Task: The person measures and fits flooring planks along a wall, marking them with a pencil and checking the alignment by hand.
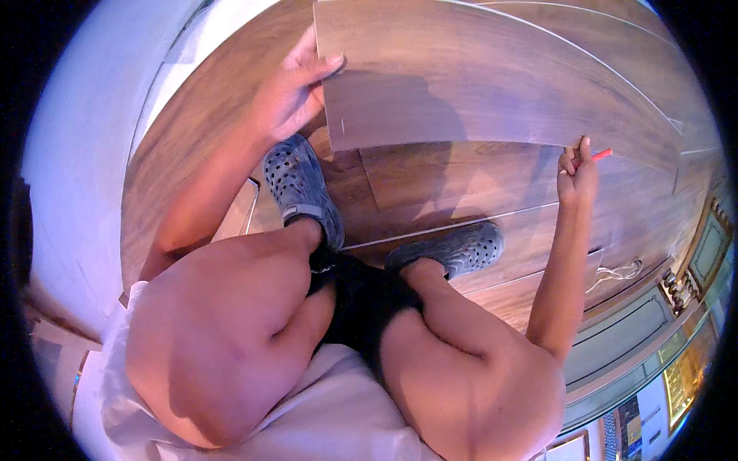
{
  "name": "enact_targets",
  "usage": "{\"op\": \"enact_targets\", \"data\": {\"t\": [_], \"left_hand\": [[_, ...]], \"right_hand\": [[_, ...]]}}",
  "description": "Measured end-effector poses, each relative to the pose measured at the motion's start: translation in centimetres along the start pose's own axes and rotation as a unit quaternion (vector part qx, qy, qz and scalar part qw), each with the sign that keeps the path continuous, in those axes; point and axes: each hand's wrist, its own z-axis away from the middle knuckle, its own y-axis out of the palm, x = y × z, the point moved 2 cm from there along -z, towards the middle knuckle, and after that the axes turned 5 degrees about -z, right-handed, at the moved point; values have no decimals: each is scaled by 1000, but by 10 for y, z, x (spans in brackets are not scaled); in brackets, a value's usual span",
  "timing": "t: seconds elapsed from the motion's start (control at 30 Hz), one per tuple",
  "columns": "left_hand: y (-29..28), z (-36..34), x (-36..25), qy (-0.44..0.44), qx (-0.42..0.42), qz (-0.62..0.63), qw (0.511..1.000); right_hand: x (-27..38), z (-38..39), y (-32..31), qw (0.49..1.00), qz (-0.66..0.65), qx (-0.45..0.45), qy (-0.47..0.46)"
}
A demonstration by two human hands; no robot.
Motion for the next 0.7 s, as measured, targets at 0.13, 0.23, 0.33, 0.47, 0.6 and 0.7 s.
{"op": "enact_targets", "data": {"t": [0.13, 0.23, 0.33, 0.47, 0.6, 0.7], "left_hand": [[7, -14, -25, 26, -19, -19, 999], [-1, -17, -22, 19, -20, -14, 1000], [-10, -9, -18, -43, -33, -79, 995], [-11, 20, 5, -95, -24, -22, 995], [-43, 55, 36, -164, 66, -228, 957], [-75, 80, 82, -276, -75, -125, 950]], "right_hand": [[-10, -4, 21, 1000, 17, -20, 2], [-10, 3, 35, 999, 27, -28, -8], [-11, -1, 22, 999, 45, -27, 1], [-53, 22, 15, 997, 57, 23, 50], [-98, 58, -8, 992, -12, -122, 11], [-99, 81, -18, 977, -19, -211, -9]]}}
